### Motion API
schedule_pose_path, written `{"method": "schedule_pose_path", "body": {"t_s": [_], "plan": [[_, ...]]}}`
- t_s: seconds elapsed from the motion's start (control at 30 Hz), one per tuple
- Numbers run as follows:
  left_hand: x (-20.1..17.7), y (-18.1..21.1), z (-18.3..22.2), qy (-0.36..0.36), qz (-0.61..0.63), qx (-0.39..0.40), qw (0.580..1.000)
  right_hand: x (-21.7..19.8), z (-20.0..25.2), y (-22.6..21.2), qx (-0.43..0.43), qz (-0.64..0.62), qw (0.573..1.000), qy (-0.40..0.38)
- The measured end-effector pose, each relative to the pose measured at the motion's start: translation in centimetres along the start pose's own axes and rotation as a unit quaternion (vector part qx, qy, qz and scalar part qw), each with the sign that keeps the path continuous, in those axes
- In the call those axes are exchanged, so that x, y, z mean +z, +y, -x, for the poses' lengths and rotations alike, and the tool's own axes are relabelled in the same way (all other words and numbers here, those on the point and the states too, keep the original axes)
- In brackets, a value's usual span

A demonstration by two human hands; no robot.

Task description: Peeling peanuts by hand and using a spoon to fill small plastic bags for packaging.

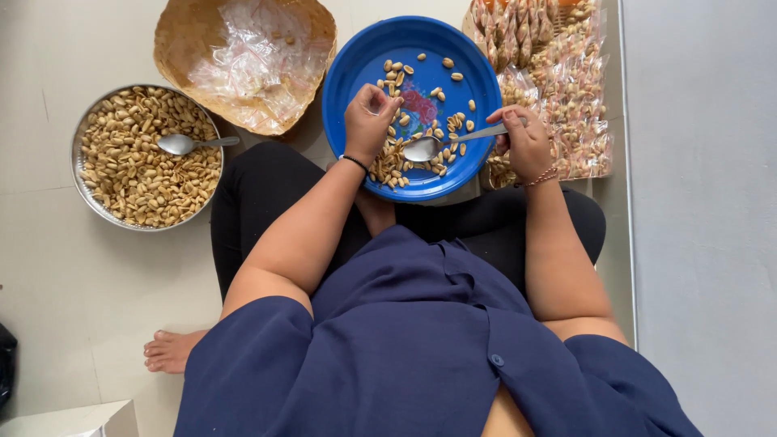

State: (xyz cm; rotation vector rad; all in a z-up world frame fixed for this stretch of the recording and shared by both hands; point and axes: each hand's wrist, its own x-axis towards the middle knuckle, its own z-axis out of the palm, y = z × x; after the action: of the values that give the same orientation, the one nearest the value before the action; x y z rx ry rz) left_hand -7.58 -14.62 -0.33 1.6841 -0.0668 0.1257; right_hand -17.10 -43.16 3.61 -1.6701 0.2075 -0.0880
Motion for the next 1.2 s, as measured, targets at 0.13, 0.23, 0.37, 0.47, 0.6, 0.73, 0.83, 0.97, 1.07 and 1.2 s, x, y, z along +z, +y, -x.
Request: {"method": "schedule_pose_path", "body": {"t_s": [0.13,0.23,0.37,0.47,0.6,0.73,0.83,0.97,1.07,1.2], "plan": [[-0.3,-0.5,-0.3,0.006,-0.008,-0.012,1.0,-0.7,0.8,-3.2,-0.069,0.083,0.993,0.056],[-0.7,-0.3,-0.4,0.013,-0.003,-0.007,1.0,-2.3,1.6,-5.9,-0.134,0.126,0.976,0.113],[-1.3,1.3,-0.3,-0.01,0.015,-0.002,1.0,-2.7,2.8,-8.4,-0.132,0.275,0.944,0.123],[-1.2,1.4,-0.1,-0.028,0.032,0.0,0.999,-2.2,2.6,-7.5,-0.095,0.25,0.958,0.099],[-0.5,1.3,0.5,-0.033,0.114,-0.033,0.992,-0.1,2.3,-4.6,0.011,0.113,0.987,0.11],[1.5,1.8,2.2,0.025,0.141,-0.049,0.988,3.3,1.9,-0.7,0.069,0.044,0.982,0.17],[2.2,1.9,3.0,0.005,0.155,-0.048,0.987,5.2,2.3,-0.7,0.096,0.028,0.985,0.139],[1.8,3.1,2.7,-0.046,0.165,-0.02,0.985,5.2,2.2,-1.0,0.123,-0.025,0.987,0.097],[1.4,3.4,2.6,-0.06,0.168,-0.007,0.984,5.1,2.4,-1.1,0.128,-0.038,0.988,0.074],[0.5,4.4,1.8,-0.075,0.164,0.026,0.983,4.0,2.2,-0.7,0.13,-0.045,0.989,0.058]]}}
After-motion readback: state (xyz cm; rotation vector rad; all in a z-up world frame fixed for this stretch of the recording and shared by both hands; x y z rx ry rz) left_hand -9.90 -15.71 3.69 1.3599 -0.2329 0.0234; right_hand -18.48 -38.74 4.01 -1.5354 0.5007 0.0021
